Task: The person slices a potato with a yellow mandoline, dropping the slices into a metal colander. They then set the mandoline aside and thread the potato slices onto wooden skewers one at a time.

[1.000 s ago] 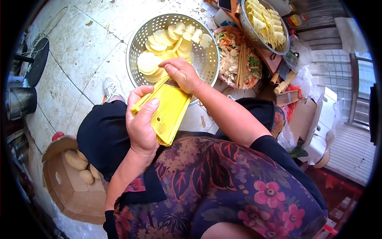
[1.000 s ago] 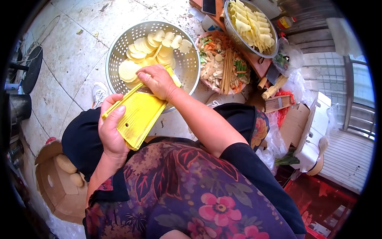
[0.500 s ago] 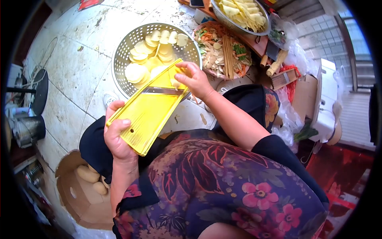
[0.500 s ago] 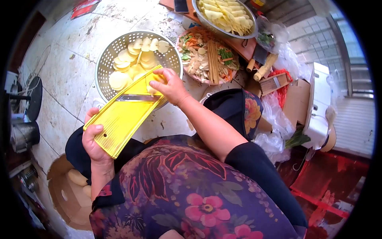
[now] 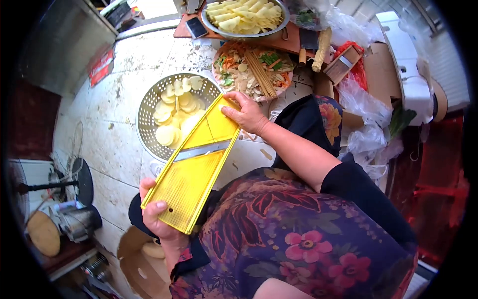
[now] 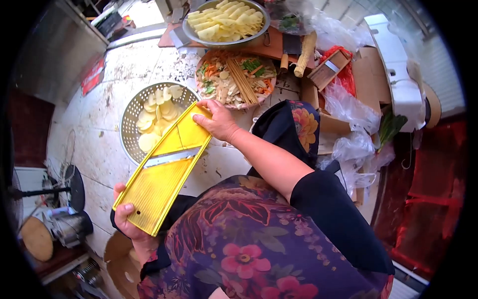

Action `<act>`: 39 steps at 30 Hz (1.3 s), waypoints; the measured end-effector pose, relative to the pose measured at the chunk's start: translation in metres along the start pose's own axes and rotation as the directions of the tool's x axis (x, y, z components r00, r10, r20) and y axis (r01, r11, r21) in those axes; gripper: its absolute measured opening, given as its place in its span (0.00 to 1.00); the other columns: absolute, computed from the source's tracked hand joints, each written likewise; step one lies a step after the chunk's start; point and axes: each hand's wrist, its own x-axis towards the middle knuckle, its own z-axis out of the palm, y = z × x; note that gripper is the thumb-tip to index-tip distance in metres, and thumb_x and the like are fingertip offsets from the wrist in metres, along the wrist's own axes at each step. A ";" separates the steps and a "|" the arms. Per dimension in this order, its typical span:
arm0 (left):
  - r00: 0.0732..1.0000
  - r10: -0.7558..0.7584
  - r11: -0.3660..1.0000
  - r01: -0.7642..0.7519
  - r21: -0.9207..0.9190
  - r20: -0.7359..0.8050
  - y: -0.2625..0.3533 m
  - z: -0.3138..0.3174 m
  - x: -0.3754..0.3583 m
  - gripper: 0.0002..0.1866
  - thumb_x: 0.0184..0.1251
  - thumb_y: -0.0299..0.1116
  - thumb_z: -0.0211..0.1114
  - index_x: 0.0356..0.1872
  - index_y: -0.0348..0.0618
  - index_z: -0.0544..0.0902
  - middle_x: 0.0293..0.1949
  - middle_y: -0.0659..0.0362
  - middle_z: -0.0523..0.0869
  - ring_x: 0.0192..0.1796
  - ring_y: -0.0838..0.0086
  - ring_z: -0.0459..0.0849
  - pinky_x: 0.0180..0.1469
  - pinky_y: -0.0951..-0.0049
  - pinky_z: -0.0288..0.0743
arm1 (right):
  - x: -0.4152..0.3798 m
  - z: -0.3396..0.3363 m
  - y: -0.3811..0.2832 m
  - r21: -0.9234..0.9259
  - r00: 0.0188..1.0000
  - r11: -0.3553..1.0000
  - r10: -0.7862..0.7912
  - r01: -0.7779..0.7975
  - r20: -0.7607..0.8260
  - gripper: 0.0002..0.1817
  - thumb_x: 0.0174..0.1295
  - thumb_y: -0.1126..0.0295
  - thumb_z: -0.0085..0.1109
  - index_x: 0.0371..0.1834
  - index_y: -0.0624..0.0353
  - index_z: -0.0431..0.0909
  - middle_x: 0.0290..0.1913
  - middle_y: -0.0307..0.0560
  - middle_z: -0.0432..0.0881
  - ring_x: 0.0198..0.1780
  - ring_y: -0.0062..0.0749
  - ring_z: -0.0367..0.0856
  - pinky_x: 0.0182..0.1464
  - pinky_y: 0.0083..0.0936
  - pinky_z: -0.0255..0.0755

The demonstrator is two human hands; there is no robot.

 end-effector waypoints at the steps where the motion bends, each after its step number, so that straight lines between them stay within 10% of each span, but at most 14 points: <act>1: 1.000 0.003 1.000 -0.003 -0.009 0.000 0.002 0.004 -0.002 0.24 0.48 0.28 0.54 0.52 0.40 0.72 0.52 0.35 0.77 0.54 0.46 0.79 0.57 0.52 0.77 | 0.002 0.001 0.007 0.300 0.987 0.941 0.146 -0.157 0.061 0.20 0.61 0.61 0.62 0.52 0.61 0.74 0.46 0.47 0.78 0.48 0.32 0.77 0.54 0.26 0.70; 2: 1.000 0.005 1.000 -0.005 -0.017 -0.002 0.006 0.006 -0.004 0.24 0.48 0.28 0.54 0.52 0.40 0.72 0.52 0.35 0.77 0.54 0.46 0.79 0.57 0.51 0.77 | 0.004 0.003 0.016 0.561 0.953 0.770 0.255 -0.304 0.166 0.20 0.60 0.62 0.61 0.52 0.61 0.74 0.42 0.45 0.80 0.42 0.29 0.79 0.49 0.23 0.73; 7: 0.999 0.029 0.997 -0.028 -0.068 0.018 0.012 -0.001 -0.011 0.25 0.48 0.28 0.54 0.53 0.40 0.74 0.55 0.36 0.76 0.57 0.44 0.77 0.59 0.48 0.74 | 0.011 -0.007 0.035 0.724 0.829 0.531 0.550 -0.441 0.101 0.13 0.60 0.73 0.56 0.47 0.64 0.77 0.33 0.41 0.81 0.29 0.22 0.77 0.35 0.19 0.74; 12: 0.998 0.064 0.996 -0.063 -0.066 0.018 0.015 -0.016 -0.015 0.26 0.50 0.28 0.53 0.55 0.41 0.76 0.57 0.38 0.76 0.59 0.44 0.76 0.60 0.44 0.72 | 0.002 0.003 0.049 0.566 0.696 0.484 0.676 -0.667 0.242 0.14 0.55 0.72 0.58 0.45 0.64 0.80 0.34 0.42 0.82 0.30 0.25 0.79 0.36 0.22 0.75; 14: 0.993 0.118 0.991 -0.119 -0.057 -0.019 0.009 -0.013 -0.014 0.25 0.51 0.28 0.53 0.55 0.41 0.76 0.56 0.39 0.76 0.58 0.45 0.76 0.60 0.45 0.72 | -0.008 0.008 0.041 0.275 0.854 0.809 0.499 -0.520 0.148 0.17 0.53 0.69 0.59 0.47 0.63 0.81 0.38 0.44 0.84 0.37 0.28 0.81 0.43 0.24 0.76; 19: 0.976 0.209 0.978 -0.207 0.030 -0.060 -0.009 0.004 -0.007 0.25 0.51 0.29 0.54 0.55 0.44 0.73 0.54 0.41 0.77 0.57 0.48 0.77 0.60 0.49 0.73 | -0.026 0.006 0.016 0.445 0.859 0.757 0.296 -0.478 0.418 0.19 0.55 0.65 0.62 0.48 0.63 0.81 0.41 0.43 0.83 0.40 0.24 0.79 0.44 0.22 0.74; 23: 0.976 0.219 0.955 -0.211 0.209 -0.014 -0.027 0.029 0.007 0.25 0.50 0.31 0.56 0.54 0.46 0.69 0.51 0.42 0.76 0.54 0.52 0.78 0.58 0.54 0.73 | -0.041 -0.009 -0.035 0.526 0.621 0.531 0.000 -0.664 0.784 0.25 0.64 0.57 0.58 0.57 0.65 0.72 0.46 0.48 0.80 0.43 0.31 0.82 0.46 0.27 0.77; 31: 0.907 0.207 0.778 -0.379 0.501 0.366 -0.056 0.039 0.033 0.25 0.56 0.29 0.61 0.56 0.45 0.66 0.52 0.48 0.74 0.54 0.59 0.76 0.59 0.59 0.70 | -0.059 -0.044 -0.058 0.735 0.746 0.162 0.019 -0.659 0.665 0.20 0.68 0.60 0.54 0.55 0.64 0.71 0.44 0.48 0.81 0.40 0.33 0.84 0.39 0.27 0.80; 32: 0.864 0.205 0.648 -0.472 0.597 0.461 -0.058 0.041 0.037 0.25 0.56 0.29 0.61 0.56 0.45 0.65 0.53 0.49 0.73 0.56 0.59 0.75 0.61 0.59 0.68 | -0.056 -0.051 -0.058 0.738 0.752 0.169 0.026 -0.653 0.659 0.20 0.68 0.60 0.54 0.55 0.64 0.71 0.44 0.48 0.81 0.40 0.33 0.84 0.39 0.27 0.80; 36: 0.888 0.068 0.819 -0.309 0.482 0.454 -0.056 0.091 0.040 0.39 0.57 0.30 0.67 0.68 0.41 0.58 0.57 0.54 0.70 0.59 0.67 0.70 0.65 0.64 0.61 | -0.032 -0.098 -0.055 0.817 0.861 0.271 0.178 -0.509 0.477 0.17 0.68 0.64 0.53 0.53 0.65 0.72 0.42 0.50 0.83 0.37 0.33 0.85 0.39 0.29 0.82; 39: 0.922 0.079 0.758 -0.303 0.578 0.379 -0.056 0.074 0.055 0.37 0.59 0.26 0.62 0.70 0.40 0.56 0.54 0.54 0.74 0.47 0.69 0.80 0.56 0.69 0.72 | 0.001 -0.145 -0.031 0.773 0.873 0.429 0.358 -0.468 0.330 0.16 0.66 0.64 0.55 0.49 0.64 0.74 0.39 0.51 0.84 0.34 0.35 0.85 0.36 0.30 0.82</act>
